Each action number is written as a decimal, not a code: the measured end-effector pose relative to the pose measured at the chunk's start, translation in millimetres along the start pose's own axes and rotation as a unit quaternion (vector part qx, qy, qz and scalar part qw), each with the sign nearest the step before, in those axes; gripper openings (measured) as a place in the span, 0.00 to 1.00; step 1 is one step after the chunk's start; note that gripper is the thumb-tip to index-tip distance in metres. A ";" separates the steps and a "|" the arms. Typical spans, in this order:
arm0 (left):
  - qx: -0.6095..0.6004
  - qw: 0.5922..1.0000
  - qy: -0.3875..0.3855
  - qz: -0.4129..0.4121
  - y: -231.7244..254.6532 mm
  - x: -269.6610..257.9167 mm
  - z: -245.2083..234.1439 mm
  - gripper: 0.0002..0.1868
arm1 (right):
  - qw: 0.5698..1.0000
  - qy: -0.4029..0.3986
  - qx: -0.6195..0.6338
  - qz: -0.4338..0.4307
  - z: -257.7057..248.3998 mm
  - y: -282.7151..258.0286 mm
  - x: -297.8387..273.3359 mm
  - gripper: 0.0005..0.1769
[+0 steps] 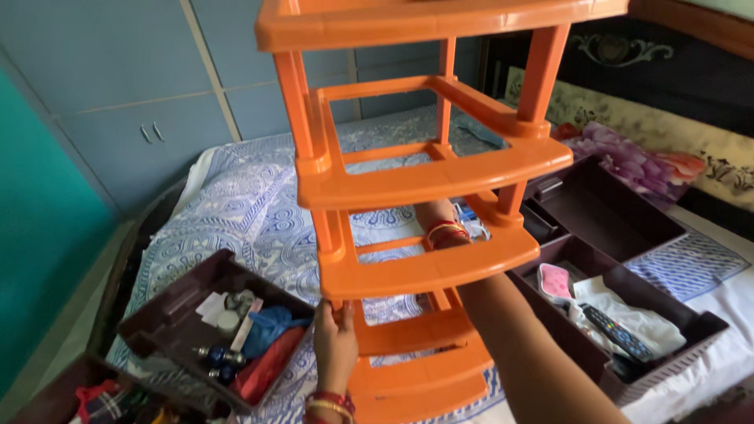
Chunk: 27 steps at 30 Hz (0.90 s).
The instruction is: The person wipes an orange plastic multi-tiered rack with a pink cloth, cleaning each shelf and side. The person then picks up a brown plastic drawer, wipes its interior and exterior, and places it back on the bed.
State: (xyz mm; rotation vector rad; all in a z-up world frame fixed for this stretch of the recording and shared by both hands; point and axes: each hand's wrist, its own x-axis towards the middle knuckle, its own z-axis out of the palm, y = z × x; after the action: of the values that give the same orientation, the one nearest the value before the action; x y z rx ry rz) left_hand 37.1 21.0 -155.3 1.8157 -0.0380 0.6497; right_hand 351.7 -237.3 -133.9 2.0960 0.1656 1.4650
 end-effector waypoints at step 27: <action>-0.074 0.996 0.043 -0.007 -4.0 16.7 20.0 0.17 | 0.868 -0.083 0.477 0.107 -330.1 121.5 -121.5 0.21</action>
State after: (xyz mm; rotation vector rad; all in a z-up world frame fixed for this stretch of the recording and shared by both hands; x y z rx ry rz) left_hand 60.8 9.4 -155.3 1.6438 -0.0162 0.6963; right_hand -17.4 -262.5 -93.3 3.0943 0.7379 1.4662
